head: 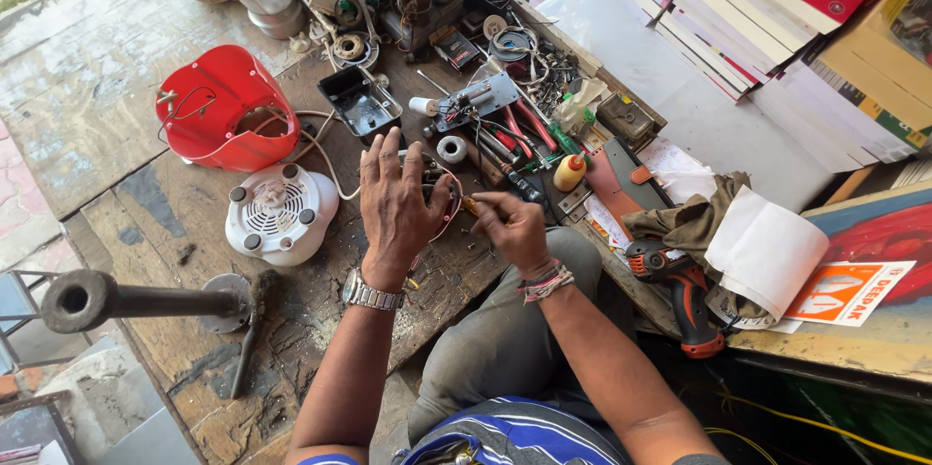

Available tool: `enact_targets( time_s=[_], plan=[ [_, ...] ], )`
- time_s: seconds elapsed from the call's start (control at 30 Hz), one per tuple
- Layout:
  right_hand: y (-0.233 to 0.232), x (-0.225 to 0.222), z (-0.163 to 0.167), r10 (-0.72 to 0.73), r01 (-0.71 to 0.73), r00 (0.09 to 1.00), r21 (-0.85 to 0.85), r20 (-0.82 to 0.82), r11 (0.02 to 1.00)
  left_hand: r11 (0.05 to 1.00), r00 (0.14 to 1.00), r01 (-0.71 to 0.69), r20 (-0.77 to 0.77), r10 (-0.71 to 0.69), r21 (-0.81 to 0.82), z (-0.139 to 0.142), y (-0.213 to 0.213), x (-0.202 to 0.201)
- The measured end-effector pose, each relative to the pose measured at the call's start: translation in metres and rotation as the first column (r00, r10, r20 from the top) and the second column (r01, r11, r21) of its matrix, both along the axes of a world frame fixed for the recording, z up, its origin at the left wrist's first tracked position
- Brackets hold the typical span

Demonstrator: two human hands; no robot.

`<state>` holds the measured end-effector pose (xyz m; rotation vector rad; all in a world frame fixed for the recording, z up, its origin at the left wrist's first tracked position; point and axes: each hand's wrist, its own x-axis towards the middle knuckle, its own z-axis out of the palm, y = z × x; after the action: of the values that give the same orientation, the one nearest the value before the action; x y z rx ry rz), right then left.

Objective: The person works on a small electric motor or appliance component on a cluttered workbench. They use a screwdriver to adjust parts, then switch to pliers to manipulate wires and small components. The task involves repeated handling and adjustment of the motor assembly.

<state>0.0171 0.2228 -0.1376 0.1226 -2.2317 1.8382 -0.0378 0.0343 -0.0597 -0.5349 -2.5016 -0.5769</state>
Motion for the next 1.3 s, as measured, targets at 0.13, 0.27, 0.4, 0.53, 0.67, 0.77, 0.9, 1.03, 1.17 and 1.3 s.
enact_targets(
  time_s=[0.13,0.27,0.4,0.53,0.67,0.77,0.9,1.03,1.17,1.3],
  plan=[
    [0.016,-0.005,-0.007,0.084,-0.043,0.994,-0.454,0.07,0.89,1.0,1.0,0.007,-0.002,-0.007,-0.001,0.0,0.001,0.0],
    [0.019,-0.011,0.0,0.094,-0.065,0.996,-0.648,0.01,0.759,1.0,1.0,0.005,0.014,-0.005,-0.008,0.0,0.002,0.0],
    [0.006,-0.007,0.013,-0.183,0.148,0.932,-0.133,-0.314,0.98,1.0,1.0,0.005,-0.004,-0.005,0.011,-0.001,0.002,-0.002],
    [-0.002,0.0,0.017,-0.085,0.285,0.85,0.317,-0.52,0.905,1.0,1.0,-0.001,-0.004,0.002,0.017,-0.002,0.004,-0.001],
    [0.0,-0.004,0.009,-0.059,0.151,0.955,0.306,-0.291,0.94,1.0,1.0,-0.008,0.016,0.008,0.008,-0.002,0.004,0.0],
    [0.004,-0.006,0.002,-0.159,0.191,0.968,0.161,-0.193,0.968,1.0,1.0,-0.007,0.013,0.007,-0.002,-0.002,0.003,0.0],
    [0.003,-0.004,-0.001,-0.197,0.211,0.969,0.09,-0.148,0.973,1.0,1.0,-0.005,0.001,0.005,0.0,-0.002,0.005,0.0],
    [0.005,-0.007,-0.001,-0.22,0.236,0.96,0.071,-0.175,0.969,1.0,1.0,-0.012,0.022,0.011,0.019,-0.001,0.005,-0.001],
    [0.008,-0.005,0.0,-0.326,0.395,0.886,0.167,-0.33,0.904,1.0,1.0,-0.015,0.002,0.015,0.011,-0.003,0.004,0.0],
    [0.007,-0.003,0.0,-0.311,0.423,0.876,0.278,-0.369,0.863,1.0,1.0,-0.001,0.008,0.001,0.008,-0.004,0.005,0.0]
  ],
)
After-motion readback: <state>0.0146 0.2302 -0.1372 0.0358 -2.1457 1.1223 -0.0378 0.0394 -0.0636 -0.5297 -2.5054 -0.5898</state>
